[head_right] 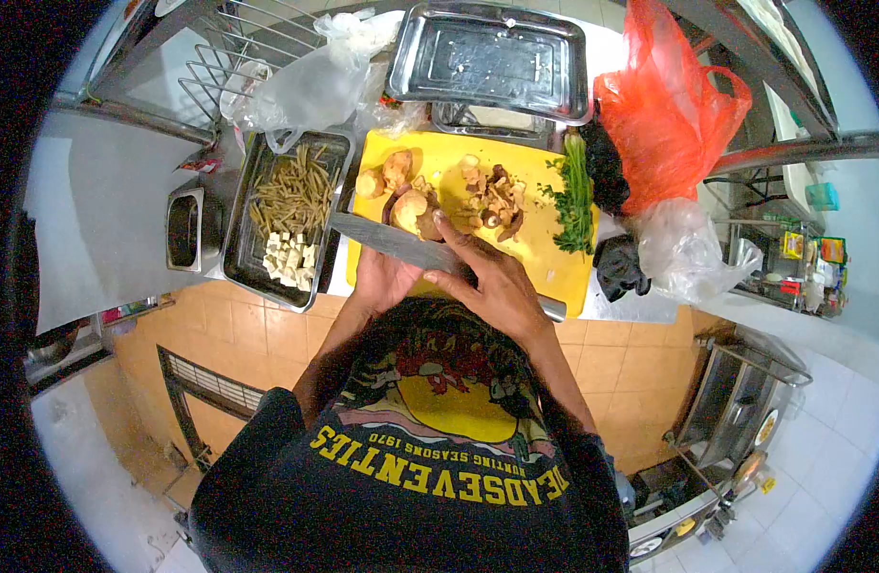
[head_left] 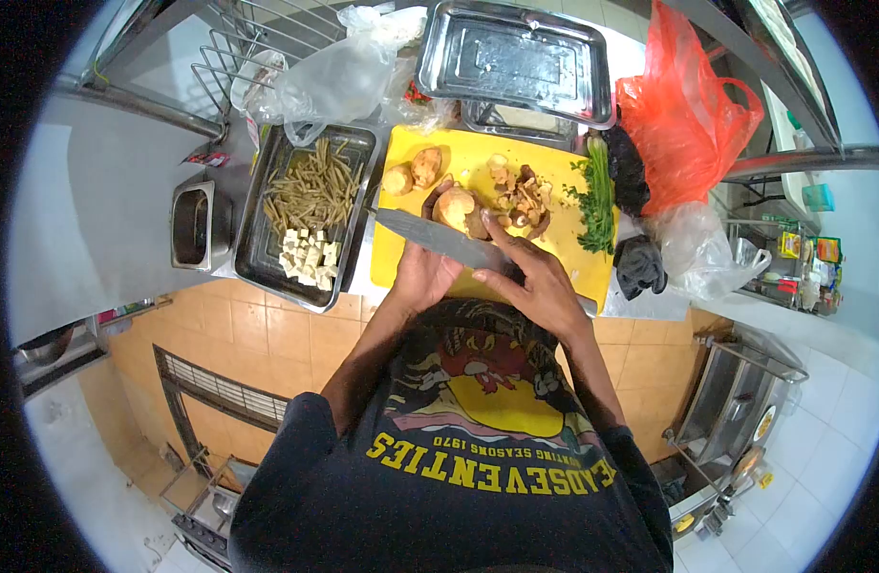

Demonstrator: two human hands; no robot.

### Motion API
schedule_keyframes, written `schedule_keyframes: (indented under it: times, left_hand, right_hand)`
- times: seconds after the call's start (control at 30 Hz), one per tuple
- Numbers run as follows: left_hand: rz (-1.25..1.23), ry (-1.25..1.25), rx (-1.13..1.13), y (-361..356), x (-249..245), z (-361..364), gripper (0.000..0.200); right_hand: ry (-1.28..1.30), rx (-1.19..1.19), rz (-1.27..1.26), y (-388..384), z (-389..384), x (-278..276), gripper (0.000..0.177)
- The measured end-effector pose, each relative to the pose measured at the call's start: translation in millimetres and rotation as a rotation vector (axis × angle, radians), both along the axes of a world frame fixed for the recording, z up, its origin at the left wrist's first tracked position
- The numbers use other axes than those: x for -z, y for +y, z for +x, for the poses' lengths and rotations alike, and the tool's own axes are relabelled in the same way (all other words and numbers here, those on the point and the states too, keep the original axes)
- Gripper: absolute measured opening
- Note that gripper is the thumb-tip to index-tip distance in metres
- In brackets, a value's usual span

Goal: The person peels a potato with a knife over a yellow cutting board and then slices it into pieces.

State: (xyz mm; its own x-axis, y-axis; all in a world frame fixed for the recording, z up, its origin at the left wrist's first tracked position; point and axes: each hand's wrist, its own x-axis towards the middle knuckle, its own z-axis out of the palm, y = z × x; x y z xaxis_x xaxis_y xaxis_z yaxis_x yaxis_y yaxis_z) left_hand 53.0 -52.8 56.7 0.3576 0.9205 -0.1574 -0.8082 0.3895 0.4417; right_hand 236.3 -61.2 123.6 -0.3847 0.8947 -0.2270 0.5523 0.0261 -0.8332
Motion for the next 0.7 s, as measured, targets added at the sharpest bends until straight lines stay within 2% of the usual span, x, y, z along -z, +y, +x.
schedule_keyframes:
  times: [0.13,0.2,0.3,0.4,0.53,0.63,0.7]
  left_hand:
    - [-0.068,0.109,-0.044,7.2,-3.4,6.8,0.057]
    - [-0.077,0.091,-0.078,5.2,-3.6,9.7,0.055]
    - [-0.007,0.167,-0.109,4.9,-5.1,9.5,0.052]
    - [-0.052,0.264,-0.17,2.1,-1.4,15.3,0.051]
    - [0.004,0.274,-0.191,0.2,2.1,10.7,0.054]
    - [-0.077,0.247,-0.073,3.4,-1.6,5.4,0.057]
    - [-0.168,0.278,-0.13,2.3,-10.2,11.2,0.055]
  right_hand:
    - [0.035,0.018,0.03,0.1,-2.9,6.9,0.069]
    - [0.022,-0.002,0.191,-2.1,-2.0,15.9,0.073]
    - [0.072,0.064,0.09,-4.7,-6.0,19.4,0.07]
    - [0.107,0.125,0.188,-5.7,-12.6,34.4,0.068]
    - [0.075,0.102,0.138,-6.4,-10.3,31.1,0.068]
    - [0.087,0.001,0.202,-2.0,-4.2,28.8,0.066]
    - [0.149,0.118,0.145,-4.2,-13.2,35.0,0.063]
